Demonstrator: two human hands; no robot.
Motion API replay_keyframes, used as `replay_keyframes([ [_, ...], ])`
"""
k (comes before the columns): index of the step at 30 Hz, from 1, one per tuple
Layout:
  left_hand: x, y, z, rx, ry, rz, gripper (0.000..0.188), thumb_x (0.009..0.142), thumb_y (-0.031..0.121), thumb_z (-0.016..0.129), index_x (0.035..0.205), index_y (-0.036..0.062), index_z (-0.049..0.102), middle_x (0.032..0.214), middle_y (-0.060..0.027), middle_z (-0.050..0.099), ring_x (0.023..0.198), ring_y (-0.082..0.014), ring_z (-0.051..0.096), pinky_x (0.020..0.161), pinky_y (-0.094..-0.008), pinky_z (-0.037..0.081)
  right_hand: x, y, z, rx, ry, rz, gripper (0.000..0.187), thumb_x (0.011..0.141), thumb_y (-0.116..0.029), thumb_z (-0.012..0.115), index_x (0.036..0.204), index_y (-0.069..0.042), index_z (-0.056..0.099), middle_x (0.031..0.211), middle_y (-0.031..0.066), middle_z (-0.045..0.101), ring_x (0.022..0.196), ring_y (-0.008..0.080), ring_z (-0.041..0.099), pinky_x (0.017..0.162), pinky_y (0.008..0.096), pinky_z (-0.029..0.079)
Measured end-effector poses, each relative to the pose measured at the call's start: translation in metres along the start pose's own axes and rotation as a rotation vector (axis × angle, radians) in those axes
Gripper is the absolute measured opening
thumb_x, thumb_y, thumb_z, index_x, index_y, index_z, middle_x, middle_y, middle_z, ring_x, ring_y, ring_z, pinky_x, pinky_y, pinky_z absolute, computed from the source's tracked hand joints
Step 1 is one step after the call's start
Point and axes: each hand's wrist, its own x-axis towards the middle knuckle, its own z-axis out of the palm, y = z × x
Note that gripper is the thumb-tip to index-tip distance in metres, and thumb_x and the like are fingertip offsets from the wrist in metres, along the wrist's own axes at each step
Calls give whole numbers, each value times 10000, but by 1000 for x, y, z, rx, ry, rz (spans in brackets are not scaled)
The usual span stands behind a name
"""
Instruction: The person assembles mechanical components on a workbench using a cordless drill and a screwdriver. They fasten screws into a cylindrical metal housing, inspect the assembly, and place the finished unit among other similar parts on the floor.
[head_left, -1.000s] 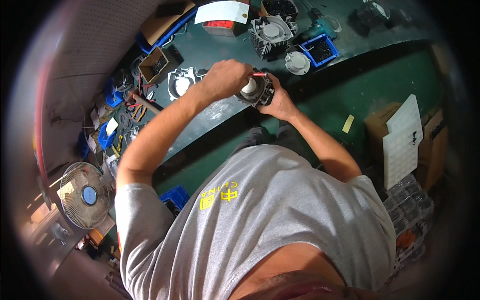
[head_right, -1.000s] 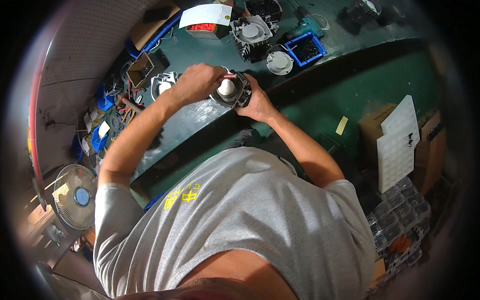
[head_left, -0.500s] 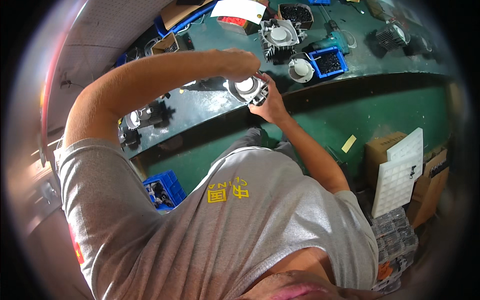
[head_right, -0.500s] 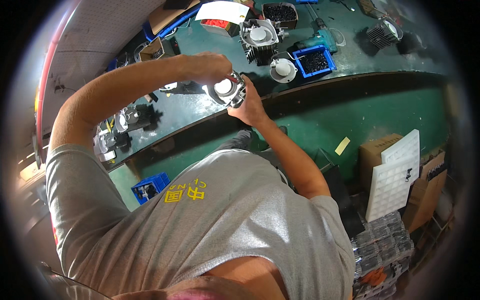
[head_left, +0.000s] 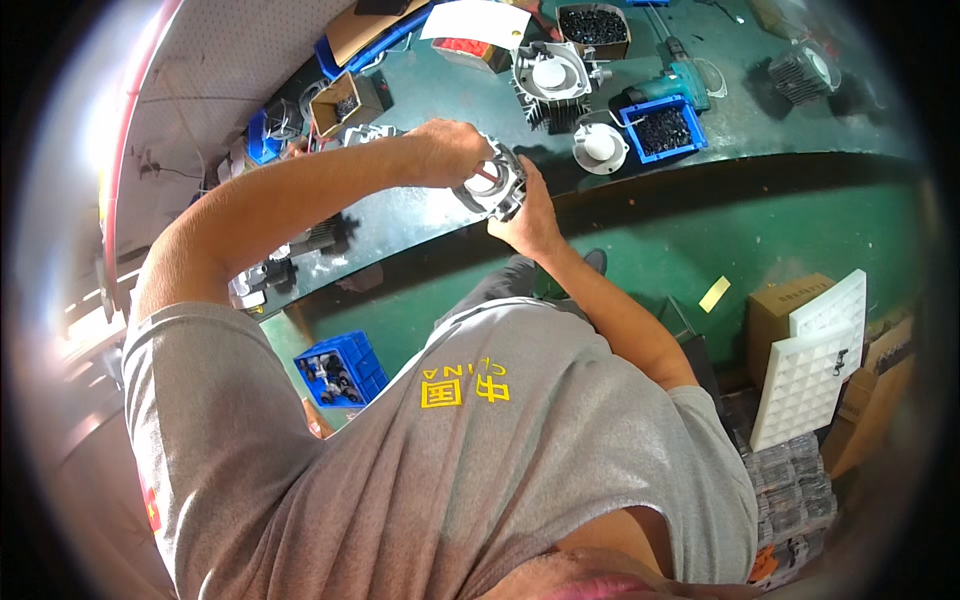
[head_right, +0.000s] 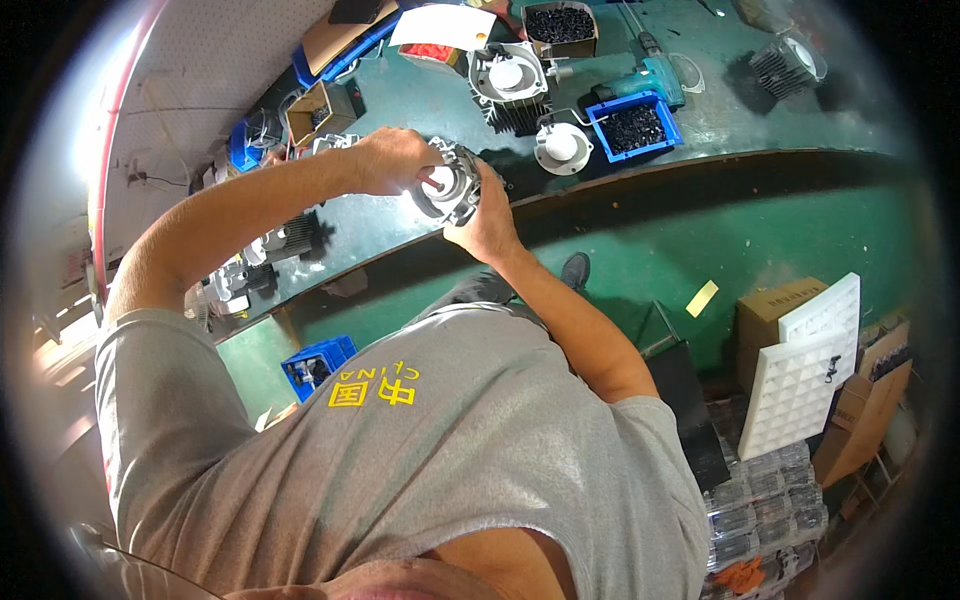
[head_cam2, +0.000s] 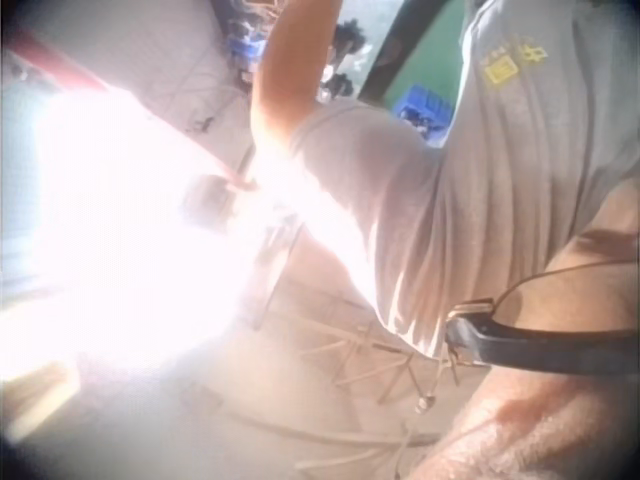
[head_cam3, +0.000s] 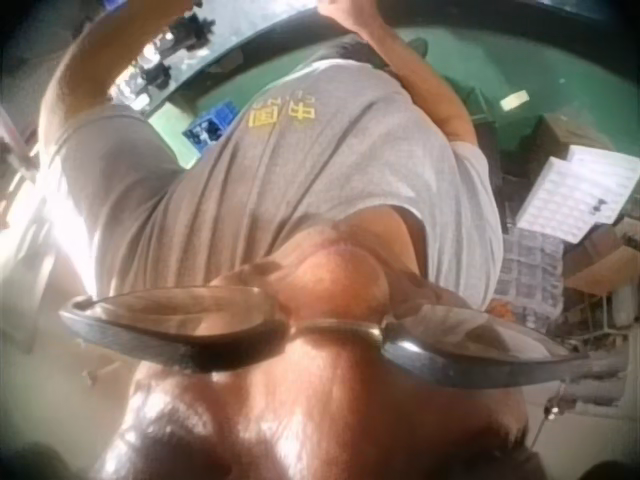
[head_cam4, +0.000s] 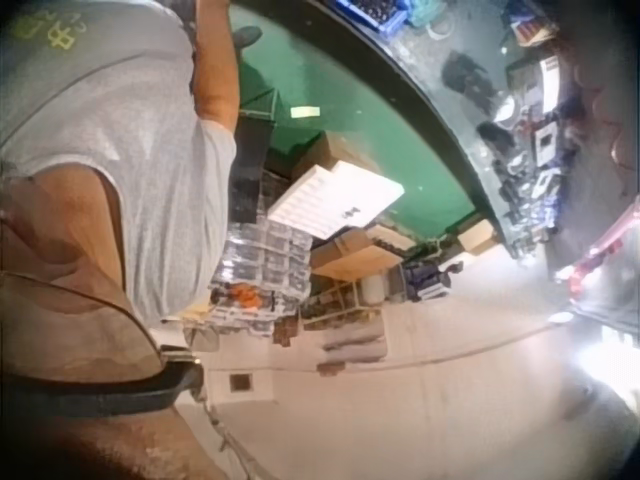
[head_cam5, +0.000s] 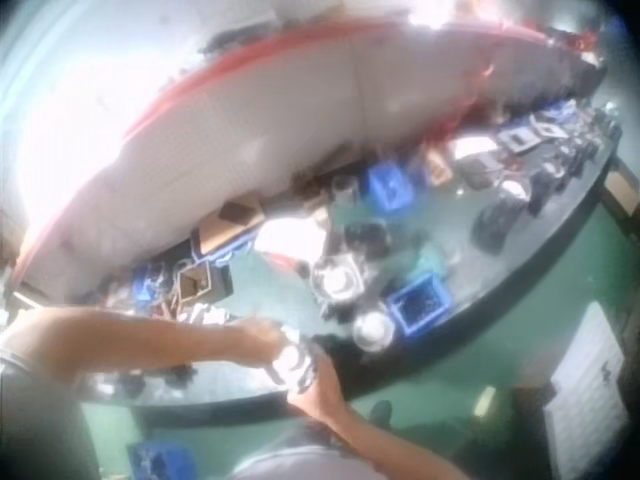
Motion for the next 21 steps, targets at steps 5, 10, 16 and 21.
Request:
replay_keyframes([
  [5, 8, -8, -13, 34, -35, 89, 143, 865, 138, 667, 972, 60, 723, 881, -171, 723, 884, -358, 719, 754, -490, 551, 3, 0, -3, 120, -66, 115, 1011, 610, -57, 828, 1480, 18, 318, 1391, 272, 486, 1307, 439, 495, 1116, 474, 414],
  [10, 28, -2, -36, 304, -200, 231, 161, 835, 146, 675, 959, 59, 732, 830, -169, 721, 841, -365, 722, 724, -484, 559, -9, 3, 2, 96, -97, 250, 1078, 609, -72, 836, 1526, 3, 273, 1451, 273, 442, 1355, 427, 462, 1150, 459, 397],
  [16, 17, 4, -26, 176, -140, 135, 173, 821, 67, 664, 967, 55, 754, 890, -190, 732, 880, -380, 728, 741, -478, 580, -13, 8, 5, 86, -59, 221, 1061, 611, -80, 833, 1522, -2, 294, 1435, 270, 464, 1350, 428, 466, 1141, 465, 403],
  [21, 13, -2, -8, -87, -52, -7, 144, 847, 95, 646, 959, 49, 724, 902, -196, 716, 910, -394, 709, 790, -498, 560, 1, -6, -5, 163, -55, 211, 1009, 604, -52, 810, 1492, -14, 333, 1363, 264, 513, 1281, 446, 507, 1084, 491, 430],
])
